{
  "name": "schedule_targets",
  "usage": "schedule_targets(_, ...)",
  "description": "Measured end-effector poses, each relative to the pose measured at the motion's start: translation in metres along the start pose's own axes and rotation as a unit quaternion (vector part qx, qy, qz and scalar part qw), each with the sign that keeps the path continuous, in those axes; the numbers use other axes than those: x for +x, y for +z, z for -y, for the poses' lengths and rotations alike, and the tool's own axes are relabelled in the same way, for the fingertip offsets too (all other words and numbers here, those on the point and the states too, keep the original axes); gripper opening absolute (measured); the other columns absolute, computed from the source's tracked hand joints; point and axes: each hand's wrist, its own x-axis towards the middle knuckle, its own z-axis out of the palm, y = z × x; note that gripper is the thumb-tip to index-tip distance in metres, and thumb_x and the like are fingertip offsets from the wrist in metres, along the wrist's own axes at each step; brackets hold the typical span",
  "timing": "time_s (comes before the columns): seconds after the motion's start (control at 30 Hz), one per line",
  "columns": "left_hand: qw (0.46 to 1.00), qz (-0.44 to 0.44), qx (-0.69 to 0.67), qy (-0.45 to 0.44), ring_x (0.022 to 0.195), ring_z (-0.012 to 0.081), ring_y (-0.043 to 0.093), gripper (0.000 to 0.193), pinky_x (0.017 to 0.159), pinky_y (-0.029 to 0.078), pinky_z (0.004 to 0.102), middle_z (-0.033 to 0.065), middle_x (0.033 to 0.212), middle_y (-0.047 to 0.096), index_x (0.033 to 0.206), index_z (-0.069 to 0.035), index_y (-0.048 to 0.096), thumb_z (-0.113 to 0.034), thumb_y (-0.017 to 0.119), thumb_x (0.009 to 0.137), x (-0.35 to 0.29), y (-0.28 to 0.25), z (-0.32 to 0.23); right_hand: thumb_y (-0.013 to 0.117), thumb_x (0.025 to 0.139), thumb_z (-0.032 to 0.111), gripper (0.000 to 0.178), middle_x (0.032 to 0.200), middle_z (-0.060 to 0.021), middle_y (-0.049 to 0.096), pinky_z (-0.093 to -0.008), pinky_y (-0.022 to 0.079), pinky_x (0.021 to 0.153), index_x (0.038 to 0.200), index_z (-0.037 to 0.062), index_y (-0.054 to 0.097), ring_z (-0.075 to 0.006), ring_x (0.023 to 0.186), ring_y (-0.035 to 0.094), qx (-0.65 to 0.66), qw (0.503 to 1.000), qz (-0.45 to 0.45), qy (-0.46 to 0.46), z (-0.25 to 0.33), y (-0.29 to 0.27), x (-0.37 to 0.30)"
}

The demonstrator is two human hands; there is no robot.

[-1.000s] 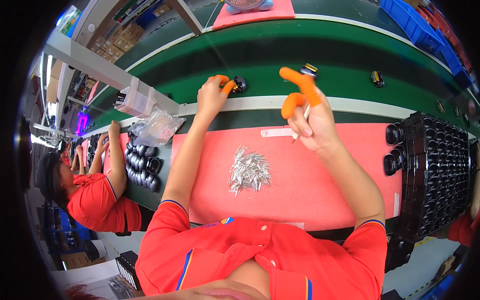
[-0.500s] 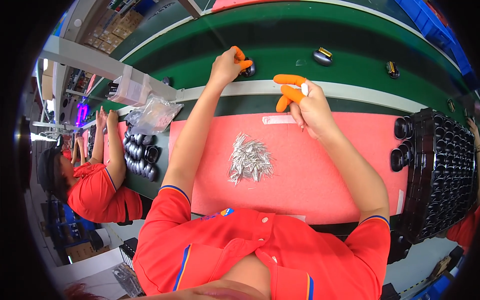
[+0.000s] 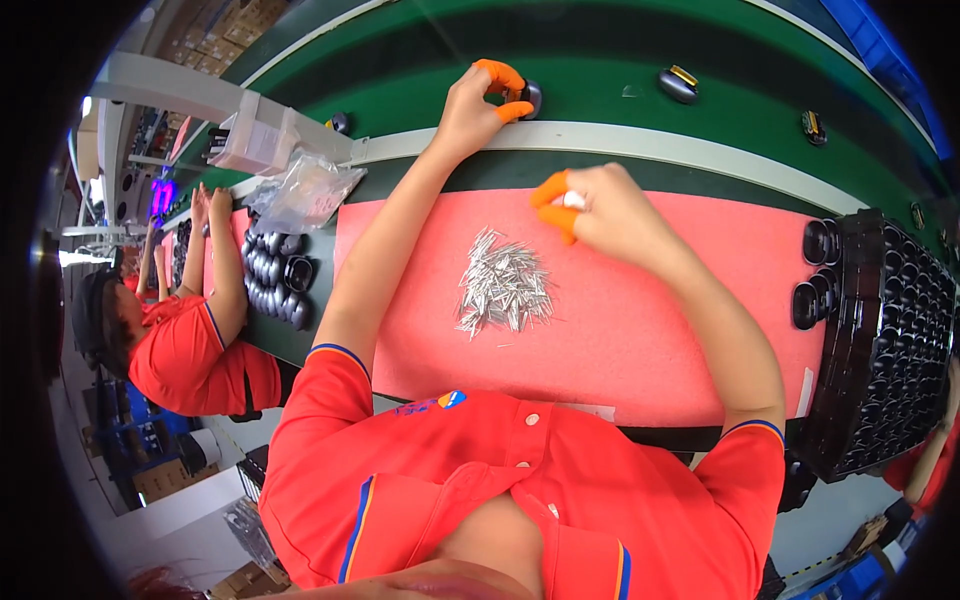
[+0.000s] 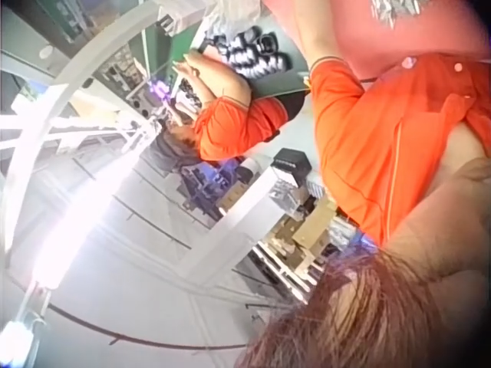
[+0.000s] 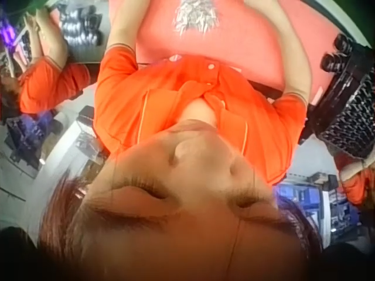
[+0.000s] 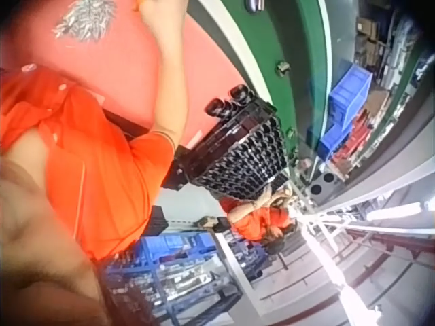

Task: The person assembles small electronic components by applying adhesive with a syringe, then mounting the components together into plastic housings.

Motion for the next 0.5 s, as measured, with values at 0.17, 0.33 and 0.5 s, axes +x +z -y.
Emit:
schedule_targets(0.17,0.991,-0.004,-0.13,-0.033,0.087,0.0173,0.064,0.033,0.079,0.054,0.0305,0.0074,0.099,0.063,0.093,-0.001,0.061,0.001,0.082,0.067,-0.021,-0.013,-0.04,0.068,0.076,0.001,0.023,0.089,-0.0138,0.067,-0.0379,0.052,0.066,0.099,0.0059,0.07,-0.0301,0.075,0.065,-0.285,0.932,0.009,-0.223,-0.013,0.021,-0.006)
schedule_targets(0.33,0.98,0.003,-0.157,-0.122,0.086,0.0153,0.063,0.036,0.071,0.055,0.0283,0.0064,0.096,0.061,0.092,-0.001,0.06,0.001,0.083,0.065,-0.064,-0.015,-0.071,0.065,0.073,0.004,0.022,0.08,-0.0083,0.063,-0.0388,0.052,0.059,0.094,0.0099,0.068,-0.0275,0.07,0.066,-0.451,0.862,0.003,-0.231,-0.009,0.045,-0.005)
schedule_targets(0.5,0.982,-0.026,-0.151,-0.114,0.084,0.0167,0.063,0.036,0.071,0.054,0.0282,0.0084,0.093,0.062,0.091,0.0,0.06,-0.001,0.083,0.064,-0.079,-0.006,-0.072,0.068,0.071,0.005,0.033,0.077,-0.0103,0.059,-0.0405,0.051,0.059,0.103,0.0107,0.066,-0.0293,0.071,0.064,-0.489,0.852,0.012,-0.189,-0.005,0.049,-0.012)
